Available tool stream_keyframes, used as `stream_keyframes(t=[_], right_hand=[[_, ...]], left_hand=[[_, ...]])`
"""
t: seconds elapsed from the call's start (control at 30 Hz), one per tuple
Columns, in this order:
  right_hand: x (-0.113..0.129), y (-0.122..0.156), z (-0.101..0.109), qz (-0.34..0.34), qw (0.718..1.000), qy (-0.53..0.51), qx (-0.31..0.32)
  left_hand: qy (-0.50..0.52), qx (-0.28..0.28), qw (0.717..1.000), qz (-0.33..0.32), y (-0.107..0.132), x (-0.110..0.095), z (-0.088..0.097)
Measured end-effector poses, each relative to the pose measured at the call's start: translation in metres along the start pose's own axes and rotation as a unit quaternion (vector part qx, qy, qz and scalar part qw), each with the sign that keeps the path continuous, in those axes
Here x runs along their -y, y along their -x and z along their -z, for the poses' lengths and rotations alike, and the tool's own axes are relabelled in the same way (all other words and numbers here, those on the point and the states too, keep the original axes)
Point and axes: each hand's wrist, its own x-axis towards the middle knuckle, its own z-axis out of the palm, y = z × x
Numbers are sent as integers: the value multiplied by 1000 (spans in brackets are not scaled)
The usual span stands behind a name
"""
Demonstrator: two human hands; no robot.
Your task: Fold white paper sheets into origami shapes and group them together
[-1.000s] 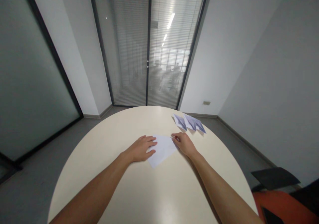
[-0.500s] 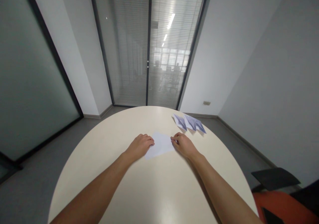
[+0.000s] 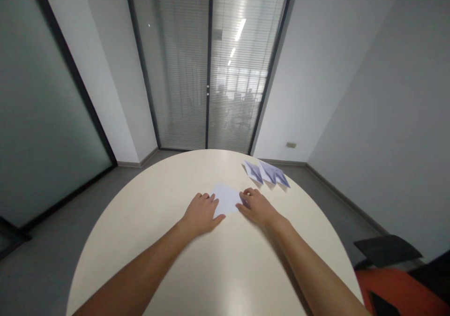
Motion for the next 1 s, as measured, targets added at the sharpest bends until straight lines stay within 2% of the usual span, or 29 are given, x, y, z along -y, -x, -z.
stream_keyframes(t=[0.23, 0.4, 0.6, 0.8, 1.0], right_hand=[[1, 1, 3, 39, 999, -11, 0], [4, 0, 6, 35, 999, -3, 10], [4, -2, -10, 49, 999, -22, -2], [0, -1, -25, 43, 996, -57, 49], [1, 0, -24, 20, 993, -80, 83]], left_hand=[[-13, 2, 1000, 10, -1, 13, -7], [13, 7, 1000, 26, 0, 15, -10], [38, 3, 999, 33, 1, 13, -14], [33, -1, 999, 30, 0, 14, -16], [34, -3, 999, 31, -1, 15, -16]])
